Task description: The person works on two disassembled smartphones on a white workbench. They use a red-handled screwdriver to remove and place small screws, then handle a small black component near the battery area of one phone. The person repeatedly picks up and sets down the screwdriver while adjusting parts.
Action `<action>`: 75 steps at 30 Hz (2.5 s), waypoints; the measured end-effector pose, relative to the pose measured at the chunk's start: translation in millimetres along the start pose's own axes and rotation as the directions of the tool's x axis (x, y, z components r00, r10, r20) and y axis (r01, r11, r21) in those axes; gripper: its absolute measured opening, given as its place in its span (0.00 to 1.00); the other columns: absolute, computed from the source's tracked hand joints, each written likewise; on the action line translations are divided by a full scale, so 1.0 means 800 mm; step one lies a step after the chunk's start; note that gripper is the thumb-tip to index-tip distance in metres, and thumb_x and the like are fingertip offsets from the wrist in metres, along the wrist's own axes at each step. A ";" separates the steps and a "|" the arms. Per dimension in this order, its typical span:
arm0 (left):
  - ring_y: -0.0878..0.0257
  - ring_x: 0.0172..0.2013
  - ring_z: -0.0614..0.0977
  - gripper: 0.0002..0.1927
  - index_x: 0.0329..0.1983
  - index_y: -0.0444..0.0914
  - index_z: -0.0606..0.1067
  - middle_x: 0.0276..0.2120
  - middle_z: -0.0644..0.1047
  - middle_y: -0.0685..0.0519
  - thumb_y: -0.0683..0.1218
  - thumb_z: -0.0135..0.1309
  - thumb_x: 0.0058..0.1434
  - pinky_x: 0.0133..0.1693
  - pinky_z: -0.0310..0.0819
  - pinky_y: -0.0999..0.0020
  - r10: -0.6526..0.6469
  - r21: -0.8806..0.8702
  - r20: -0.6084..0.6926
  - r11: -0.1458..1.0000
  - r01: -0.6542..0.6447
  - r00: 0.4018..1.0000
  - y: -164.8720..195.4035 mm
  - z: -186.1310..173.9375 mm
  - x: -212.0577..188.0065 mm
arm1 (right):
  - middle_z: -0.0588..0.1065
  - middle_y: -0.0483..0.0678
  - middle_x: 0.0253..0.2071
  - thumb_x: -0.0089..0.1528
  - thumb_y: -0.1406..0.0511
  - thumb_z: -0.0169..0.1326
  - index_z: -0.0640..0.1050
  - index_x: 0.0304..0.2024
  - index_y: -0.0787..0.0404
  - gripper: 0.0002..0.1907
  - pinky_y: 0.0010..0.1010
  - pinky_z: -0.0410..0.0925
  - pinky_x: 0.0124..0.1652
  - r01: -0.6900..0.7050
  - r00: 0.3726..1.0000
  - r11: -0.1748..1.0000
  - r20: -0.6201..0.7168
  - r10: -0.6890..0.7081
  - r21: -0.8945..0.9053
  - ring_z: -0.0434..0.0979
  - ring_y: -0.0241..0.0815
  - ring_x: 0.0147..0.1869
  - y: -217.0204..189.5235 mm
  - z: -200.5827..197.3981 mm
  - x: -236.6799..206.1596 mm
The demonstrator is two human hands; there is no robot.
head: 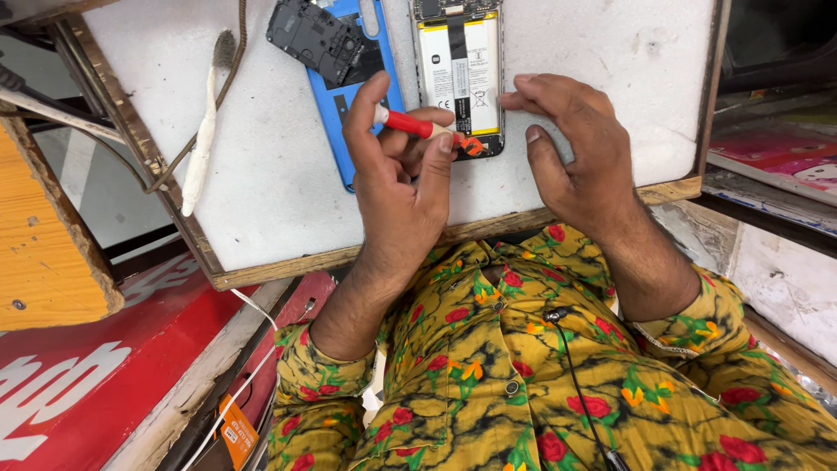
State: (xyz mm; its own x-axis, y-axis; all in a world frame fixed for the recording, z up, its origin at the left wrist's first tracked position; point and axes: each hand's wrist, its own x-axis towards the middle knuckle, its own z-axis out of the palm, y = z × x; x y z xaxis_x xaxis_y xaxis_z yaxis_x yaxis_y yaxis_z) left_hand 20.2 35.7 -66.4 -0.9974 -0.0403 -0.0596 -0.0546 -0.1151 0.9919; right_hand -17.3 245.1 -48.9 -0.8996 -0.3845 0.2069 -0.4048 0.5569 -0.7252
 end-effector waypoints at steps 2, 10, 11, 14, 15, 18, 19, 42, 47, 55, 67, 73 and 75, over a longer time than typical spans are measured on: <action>0.64 0.52 0.83 0.32 0.76 0.40 0.45 0.52 0.79 0.42 0.34 0.50 0.79 0.57 0.79 0.70 0.007 0.008 -0.010 1.000 -0.007 1.000 -0.001 0.004 0.005 | 0.77 0.55 0.61 0.67 0.81 0.49 0.67 0.69 0.66 0.28 0.37 0.67 0.68 -0.018 1.000 0.999 0.010 0.018 0.045 0.78 0.47 0.69 0.000 0.000 -0.002; 0.64 0.51 0.83 0.32 0.75 0.39 0.46 0.51 0.79 0.42 0.35 0.50 0.79 0.56 0.81 0.70 0.002 0.051 -0.017 0.999 -0.001 1.000 -0.001 0.007 0.011 | 0.70 0.58 0.64 0.67 0.82 0.46 0.65 0.70 0.67 0.29 0.35 0.73 0.67 -0.046 0.999 0.988 0.014 0.044 0.151 0.80 0.49 0.68 0.007 0.003 -0.006; 0.64 0.50 0.83 0.32 0.75 0.39 0.46 0.51 0.79 0.42 0.35 0.51 0.79 0.56 0.81 0.70 0.005 0.054 -0.023 0.999 -0.004 1.000 -0.002 0.007 0.011 | 0.70 0.59 0.64 0.67 0.83 0.46 0.65 0.71 0.67 0.29 0.35 0.73 0.67 -0.041 0.999 0.986 0.015 0.039 0.163 0.80 0.49 0.68 0.008 0.003 -0.006; 0.63 0.50 0.84 0.32 0.75 0.39 0.46 0.50 0.80 0.43 0.35 0.51 0.78 0.54 0.82 0.70 0.020 0.081 -0.039 0.997 -0.017 0.999 -0.003 0.008 0.011 | 0.68 0.59 0.65 0.67 0.83 0.46 0.65 0.71 0.67 0.29 0.35 0.74 0.67 -0.041 0.999 0.986 0.010 0.040 0.164 0.80 0.50 0.68 0.007 0.004 -0.006; 0.63 0.49 0.84 0.32 0.75 0.39 0.46 0.50 0.80 0.43 0.35 0.51 0.78 0.54 0.83 0.70 0.029 0.101 -0.042 0.995 -0.025 0.999 -0.004 0.008 0.012 | 0.68 0.59 0.65 0.67 0.83 0.46 0.65 0.71 0.67 0.29 0.35 0.74 0.67 -0.039 0.999 0.985 0.011 0.038 0.167 0.79 0.50 0.68 0.007 0.004 -0.006; 0.64 0.49 0.85 0.33 0.77 0.39 0.46 0.49 0.80 0.44 0.35 0.51 0.78 0.53 0.84 0.71 0.028 0.134 -0.051 0.991 -0.021 0.998 -0.004 0.008 0.010 | 0.69 0.59 0.64 0.67 0.82 0.46 0.65 0.70 0.67 0.29 0.34 0.73 0.67 -0.042 0.999 0.987 0.016 0.040 0.155 0.80 0.49 0.68 0.005 0.003 -0.005; 0.64 0.48 0.85 0.34 0.78 0.39 0.47 0.49 0.80 0.45 0.35 0.51 0.78 0.52 0.84 0.71 0.026 0.141 -0.053 0.990 -0.018 0.998 -0.004 0.008 0.010 | 0.70 0.58 0.64 0.66 0.82 0.47 0.66 0.70 0.67 0.29 0.35 0.73 0.66 -0.044 0.999 0.990 0.017 0.042 0.137 0.80 0.48 0.67 0.004 0.002 -0.005; 0.51 0.56 0.80 0.27 0.65 0.45 0.67 0.56 0.75 0.48 0.34 0.59 0.65 0.55 0.79 0.58 0.476 0.440 0.483 0.594 -0.674 0.735 0.046 0.013 0.035 | 0.75 0.56 0.62 0.67 0.78 0.51 0.70 0.67 0.65 0.25 0.35 0.72 0.63 -0.013 1.000 0.999 0.002 0.013 0.048 0.79 0.49 0.65 0.010 0.002 -0.006; 0.51 0.49 0.80 0.27 0.62 0.46 0.67 0.49 0.74 0.48 0.35 0.63 0.63 0.52 0.78 0.54 0.548 0.495 0.430 0.522 -0.695 0.718 0.044 0.009 0.038 | 0.79 0.52 0.59 0.65 0.78 0.51 0.70 0.67 0.65 0.26 0.39 0.65 0.68 -0.015 1.000 1.000 0.026 0.014 0.026 0.76 0.47 0.69 0.008 -0.003 -0.003; 0.57 0.42 0.81 0.26 0.65 0.43 0.66 0.47 0.75 0.51 0.38 0.67 0.71 0.41 0.79 0.64 0.550 0.535 0.339 0.554 -0.637 0.763 0.022 0.007 0.033 | 0.80 0.50 0.57 0.64 0.78 0.51 0.71 0.66 0.64 0.27 0.39 0.63 0.69 0.004 1.000 1.000 0.010 -0.004 -0.015 0.74 0.49 0.70 0.006 -0.003 0.000; 0.54 0.47 0.83 0.28 0.65 0.40 0.64 0.49 0.77 0.48 0.39 0.68 0.70 0.41 0.83 0.65 0.564 0.524 0.286 0.585 -0.619 0.775 0.007 0.006 0.028 | 0.81 0.48 0.57 0.64 0.78 0.52 0.72 0.65 0.63 0.25 0.40 0.64 0.70 0.005 1.000 1.000 0.014 -0.005 -0.012 0.74 0.50 0.72 0.003 -0.004 0.001; 0.54 0.50 0.82 0.27 0.66 0.46 0.67 0.53 0.77 0.50 0.34 0.62 0.68 0.50 0.81 0.61 0.504 0.396 0.473 0.611 -0.686 0.722 0.032 0.006 0.037 | 0.80 0.48 0.57 0.66 0.76 0.54 0.72 0.65 0.62 0.24 0.39 0.64 0.68 0.012 1.000 1.000 0.016 -0.012 -0.015 0.74 0.50 0.70 0.010 -0.001 0.001; 0.48 0.50 0.80 0.26 0.60 0.49 0.68 0.50 0.76 0.47 0.38 0.62 0.61 0.53 0.75 0.50 0.547 0.425 0.492 0.528 -0.735 0.677 0.044 0.007 0.036 | 0.80 0.49 0.57 0.67 0.76 0.54 0.72 0.64 0.62 0.23 0.39 0.65 0.69 0.009 1.000 1.000 0.011 -0.009 -0.023 0.74 0.50 0.71 0.011 -0.001 0.000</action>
State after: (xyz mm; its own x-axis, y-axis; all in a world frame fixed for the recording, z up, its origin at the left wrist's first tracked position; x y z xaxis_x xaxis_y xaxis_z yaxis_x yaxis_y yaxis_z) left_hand -11.0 36.1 -32.7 -0.7282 0.3980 0.5579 0.6848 0.3904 0.6153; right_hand -21.2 250.5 -55.2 -0.8942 -0.3974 0.2060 -0.4165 0.5703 -0.7080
